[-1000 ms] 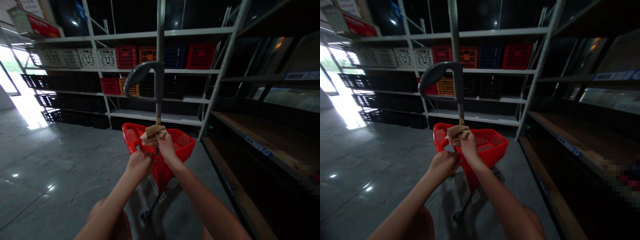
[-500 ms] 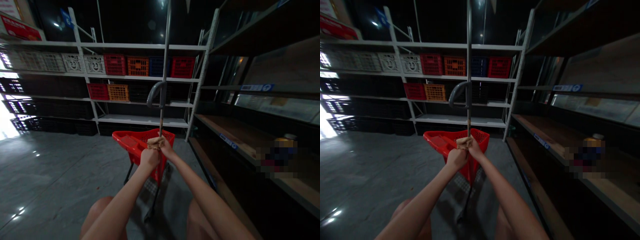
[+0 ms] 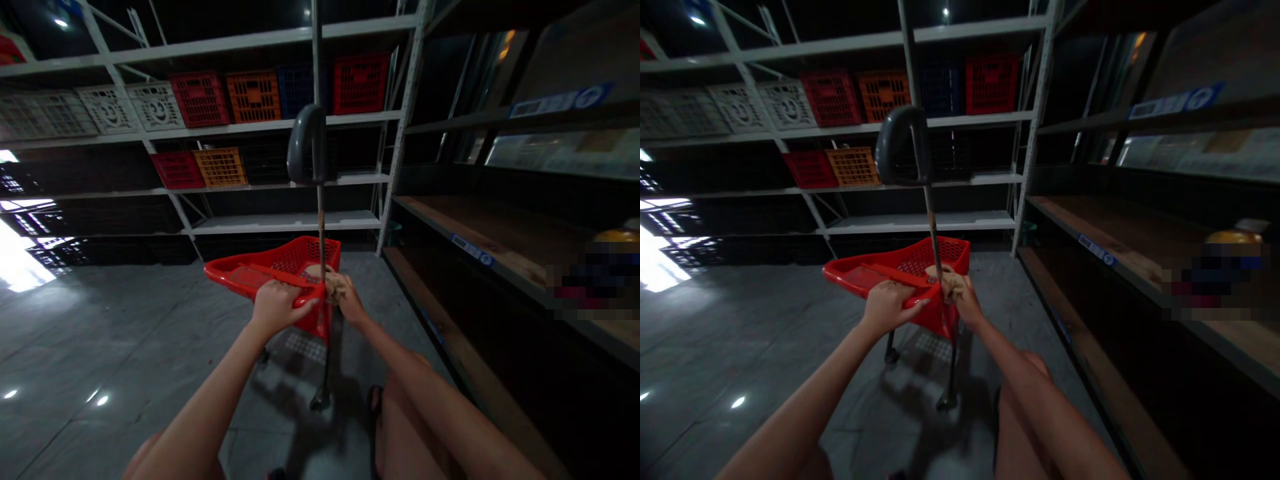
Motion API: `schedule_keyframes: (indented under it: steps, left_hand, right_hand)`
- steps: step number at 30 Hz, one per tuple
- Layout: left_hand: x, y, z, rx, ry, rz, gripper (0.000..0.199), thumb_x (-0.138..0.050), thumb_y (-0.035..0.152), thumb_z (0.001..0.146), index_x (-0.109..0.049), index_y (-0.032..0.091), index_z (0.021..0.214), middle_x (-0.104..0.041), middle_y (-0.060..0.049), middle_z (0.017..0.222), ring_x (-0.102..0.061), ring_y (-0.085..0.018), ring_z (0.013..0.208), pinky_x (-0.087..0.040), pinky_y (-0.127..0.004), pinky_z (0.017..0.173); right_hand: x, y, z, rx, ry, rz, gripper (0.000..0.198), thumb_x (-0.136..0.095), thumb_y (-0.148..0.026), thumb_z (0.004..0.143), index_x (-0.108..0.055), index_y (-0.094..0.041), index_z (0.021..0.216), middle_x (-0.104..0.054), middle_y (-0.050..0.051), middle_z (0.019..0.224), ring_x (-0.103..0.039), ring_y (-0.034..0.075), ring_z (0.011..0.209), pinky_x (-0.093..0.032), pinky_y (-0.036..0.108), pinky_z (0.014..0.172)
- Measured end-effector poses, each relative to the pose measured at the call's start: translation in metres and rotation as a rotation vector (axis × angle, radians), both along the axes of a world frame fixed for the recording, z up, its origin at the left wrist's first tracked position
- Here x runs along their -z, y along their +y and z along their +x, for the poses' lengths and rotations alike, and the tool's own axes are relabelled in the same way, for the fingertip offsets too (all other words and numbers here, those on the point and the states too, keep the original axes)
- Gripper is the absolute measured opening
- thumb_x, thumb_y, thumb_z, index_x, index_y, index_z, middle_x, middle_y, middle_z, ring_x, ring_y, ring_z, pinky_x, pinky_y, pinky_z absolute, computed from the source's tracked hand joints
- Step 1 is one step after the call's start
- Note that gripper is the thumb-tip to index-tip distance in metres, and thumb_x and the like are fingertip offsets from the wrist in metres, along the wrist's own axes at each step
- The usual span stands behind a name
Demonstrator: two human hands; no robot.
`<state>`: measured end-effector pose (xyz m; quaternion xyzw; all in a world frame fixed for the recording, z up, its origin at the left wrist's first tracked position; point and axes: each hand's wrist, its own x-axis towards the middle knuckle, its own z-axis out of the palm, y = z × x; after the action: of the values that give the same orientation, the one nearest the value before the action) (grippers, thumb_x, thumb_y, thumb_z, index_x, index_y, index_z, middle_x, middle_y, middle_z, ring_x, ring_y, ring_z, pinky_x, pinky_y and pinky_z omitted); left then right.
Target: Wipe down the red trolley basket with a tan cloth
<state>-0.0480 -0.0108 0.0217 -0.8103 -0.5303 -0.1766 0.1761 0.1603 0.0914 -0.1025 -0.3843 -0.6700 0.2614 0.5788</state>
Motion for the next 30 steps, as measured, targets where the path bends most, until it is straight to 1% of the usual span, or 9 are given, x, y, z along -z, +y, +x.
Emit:
schedule_keyframes:
  steps: [3,6,9,12,16,19,23,26,30]
  left_hand:
    - [0.008,0.002,-0.003,0.002,0.007,0.115,0.054,-0.049,0.061,0.095,-0.07,0.02,0.067,-0.07,-0.008,0.064,-0.063,-0.021,0.064,-0.04,-0.033,0.065]
    - [0.011,0.003,-0.009,0.027,0.0,0.204,0.052,-0.049,0.057,0.095,-0.065,0.021,0.061,-0.065,-0.005,0.057,-0.06,-0.018,0.058,-0.037,-0.032,0.063]
    - [0.011,0.003,-0.014,0.073,-0.025,0.254,0.049,-0.048,0.053,0.095,-0.064,0.022,0.06,-0.064,-0.003,0.056,-0.06,-0.017,0.057,-0.039,-0.032,0.063]
    - [0.012,0.001,-0.018,0.117,-0.046,0.294,0.049,-0.045,0.051,0.096,-0.062,0.022,0.059,-0.063,-0.002,0.055,-0.059,-0.016,0.055,-0.041,-0.032,0.064]
    - [0.012,-0.002,-0.021,0.186,-0.079,0.349,0.049,-0.041,0.048,0.099,-0.06,0.022,0.061,-0.062,-0.001,0.055,-0.061,-0.017,0.057,-0.044,-0.032,0.064]
    - [0.011,-0.003,-0.023,0.214,-0.097,0.367,0.049,-0.039,0.046,0.1,-0.06,0.022,0.062,-0.061,-0.001,0.055,-0.062,-0.017,0.058,-0.045,-0.032,0.065]
    - [0.011,-0.004,-0.025,0.258,-0.136,0.374,0.049,-0.038,0.043,0.102,-0.058,0.022,0.063,-0.059,-0.001,0.054,-0.061,-0.018,0.057,-0.047,-0.033,0.066]
    - [0.011,-0.004,-0.026,0.286,-0.142,0.392,0.047,-0.038,0.043,0.102,-0.058,0.022,0.065,-0.061,-0.001,0.055,-0.062,-0.018,0.058,-0.047,-0.034,0.066]
    - [0.012,-0.002,-0.026,0.307,-0.144,0.431,0.046,-0.037,0.042,0.102,-0.058,0.022,0.066,-0.06,-0.001,0.055,-0.061,-0.018,0.056,-0.046,-0.034,0.064]
  right_hand:
    - [0.02,0.02,0.005,0.064,0.045,-0.066,0.033,-0.052,-0.015,0.072,-0.065,-0.019,0.102,-0.063,0.007,0.107,-0.063,0.019,0.101,-0.053,0.038,0.097]
    - [0.034,0.047,0.007,0.105,0.109,-0.133,0.033,-0.05,-0.011,0.064,-0.065,-0.02,0.091,-0.061,0.004,0.1,-0.061,0.017,0.095,-0.053,0.035,0.094]
    - [0.049,0.06,-0.003,0.133,0.183,-0.19,0.023,-0.049,-0.014,0.066,-0.061,-0.021,0.084,-0.06,0.002,0.089,-0.059,0.016,0.085,-0.054,0.032,0.083]
    - [0.057,0.046,-0.026,0.174,0.259,-0.198,0.021,-0.046,-0.018,0.074,-0.059,-0.022,0.09,-0.063,0.003,0.088,-0.061,0.017,0.084,-0.054,0.034,0.083]
    - [0.043,0.001,-0.045,0.233,0.309,-0.131,0.035,-0.048,-0.019,0.075,-0.058,-0.023,0.109,-0.066,0.006,0.106,-0.064,0.021,0.098,-0.053,0.04,0.093]
    - [0.021,-0.03,-0.04,0.252,0.285,-0.017,0.043,-0.049,-0.014,0.071,-0.059,-0.027,0.11,-0.065,0.006,0.112,-0.063,0.023,0.106,-0.052,0.042,0.097]
    - [0.003,-0.044,-0.029,0.106,0.17,0.161,0.044,-0.052,-0.012,0.073,-0.062,-0.029,0.113,-0.064,0.005,0.117,-0.062,0.023,0.111,-0.052,0.04,0.1]
    - [0.008,-0.018,-0.025,0.108,0.186,0.103,0.04,-0.048,-0.013,0.073,-0.064,-0.025,0.108,-0.064,0.007,0.112,-0.064,0.022,0.105,-0.054,0.037,0.093]
    - [0.021,0.05,-0.012,0.205,0.225,-0.051,0.037,-0.044,-0.013,0.067,-0.064,-0.021,0.097,-0.064,0.008,0.1,-0.064,0.018,0.088,-0.054,0.031,0.081]
